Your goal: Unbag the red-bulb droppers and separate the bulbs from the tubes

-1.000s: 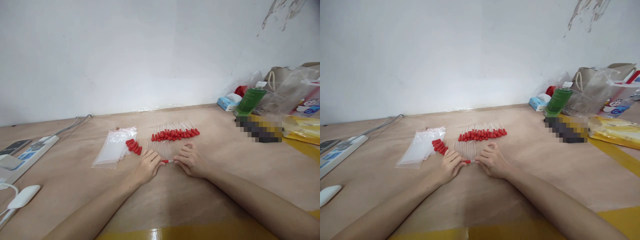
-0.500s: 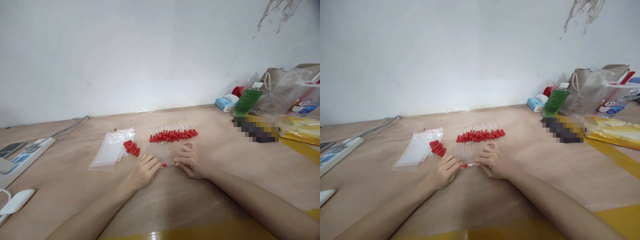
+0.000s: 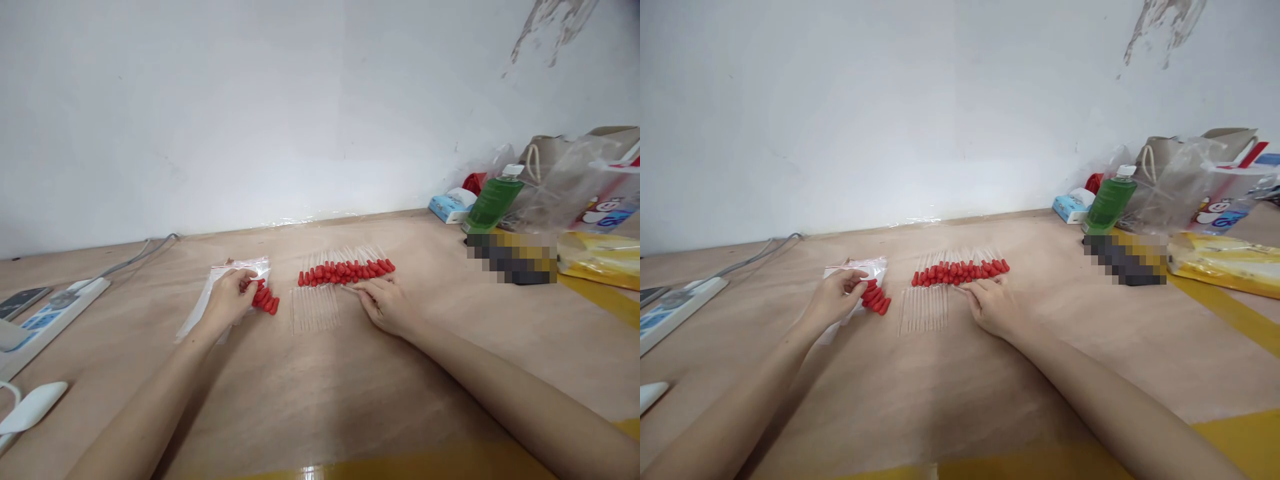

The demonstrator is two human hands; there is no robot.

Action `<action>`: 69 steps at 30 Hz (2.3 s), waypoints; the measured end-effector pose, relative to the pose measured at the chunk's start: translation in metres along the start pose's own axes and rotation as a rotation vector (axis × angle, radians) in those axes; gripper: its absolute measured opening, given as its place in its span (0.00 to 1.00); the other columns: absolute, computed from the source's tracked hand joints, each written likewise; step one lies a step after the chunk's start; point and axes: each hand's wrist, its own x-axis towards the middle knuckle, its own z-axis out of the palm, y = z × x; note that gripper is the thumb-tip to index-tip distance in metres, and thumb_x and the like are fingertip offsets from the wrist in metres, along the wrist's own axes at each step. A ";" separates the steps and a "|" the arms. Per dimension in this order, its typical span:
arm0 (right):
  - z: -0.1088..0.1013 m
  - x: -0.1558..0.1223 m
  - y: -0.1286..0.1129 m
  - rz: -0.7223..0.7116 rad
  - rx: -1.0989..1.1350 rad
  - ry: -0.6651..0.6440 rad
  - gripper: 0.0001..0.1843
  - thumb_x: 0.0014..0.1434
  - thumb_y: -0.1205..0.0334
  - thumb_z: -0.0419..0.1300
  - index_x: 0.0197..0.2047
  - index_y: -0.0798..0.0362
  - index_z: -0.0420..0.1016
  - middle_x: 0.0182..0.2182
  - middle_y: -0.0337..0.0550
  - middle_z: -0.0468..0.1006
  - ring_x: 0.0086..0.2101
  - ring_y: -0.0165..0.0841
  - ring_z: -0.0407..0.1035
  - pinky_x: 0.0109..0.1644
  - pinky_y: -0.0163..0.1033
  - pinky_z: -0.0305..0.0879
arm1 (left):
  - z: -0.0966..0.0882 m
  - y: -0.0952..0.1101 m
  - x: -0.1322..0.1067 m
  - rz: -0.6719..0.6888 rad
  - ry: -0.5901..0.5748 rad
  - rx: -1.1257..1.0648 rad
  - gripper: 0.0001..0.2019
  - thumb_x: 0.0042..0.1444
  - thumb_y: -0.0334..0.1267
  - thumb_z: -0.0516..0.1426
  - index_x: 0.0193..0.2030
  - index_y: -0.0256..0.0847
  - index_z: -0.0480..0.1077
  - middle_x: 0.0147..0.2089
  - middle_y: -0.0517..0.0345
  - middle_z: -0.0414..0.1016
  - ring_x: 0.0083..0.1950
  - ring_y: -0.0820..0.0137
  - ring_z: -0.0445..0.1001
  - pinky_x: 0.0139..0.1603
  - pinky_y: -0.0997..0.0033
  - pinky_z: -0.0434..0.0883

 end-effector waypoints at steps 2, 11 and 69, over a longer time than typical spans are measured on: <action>0.001 0.001 -0.004 -0.023 -0.055 0.015 0.12 0.58 0.67 0.49 0.40 0.52 0.72 0.31 0.40 0.77 0.30 0.29 0.68 0.42 0.39 0.49 | 0.003 0.000 -0.002 -0.011 -0.050 0.022 0.11 0.47 0.40 0.51 0.34 0.39 0.70 0.32 0.57 0.72 0.32 0.68 0.70 0.35 0.69 0.67; 0.012 0.009 -0.020 -0.034 -0.188 0.013 0.12 0.58 0.66 0.49 0.31 0.54 0.73 0.25 0.40 0.75 0.27 0.29 0.65 0.39 0.40 0.46 | 0.008 0.036 -0.003 0.287 0.056 -0.016 0.07 0.47 0.37 0.52 0.32 0.40 0.69 0.35 0.56 0.70 0.39 0.66 0.68 0.40 0.69 0.65; -0.009 -0.013 -0.028 -0.323 0.081 -0.128 0.10 0.58 0.60 0.52 0.33 0.47 0.75 0.20 0.35 0.73 0.29 0.29 0.59 0.51 0.48 0.44 | 0.061 0.063 -0.084 0.698 -0.067 -0.295 0.08 0.59 0.34 0.50 0.37 0.39 0.69 0.29 0.57 0.69 0.30 0.74 0.70 0.31 0.76 0.69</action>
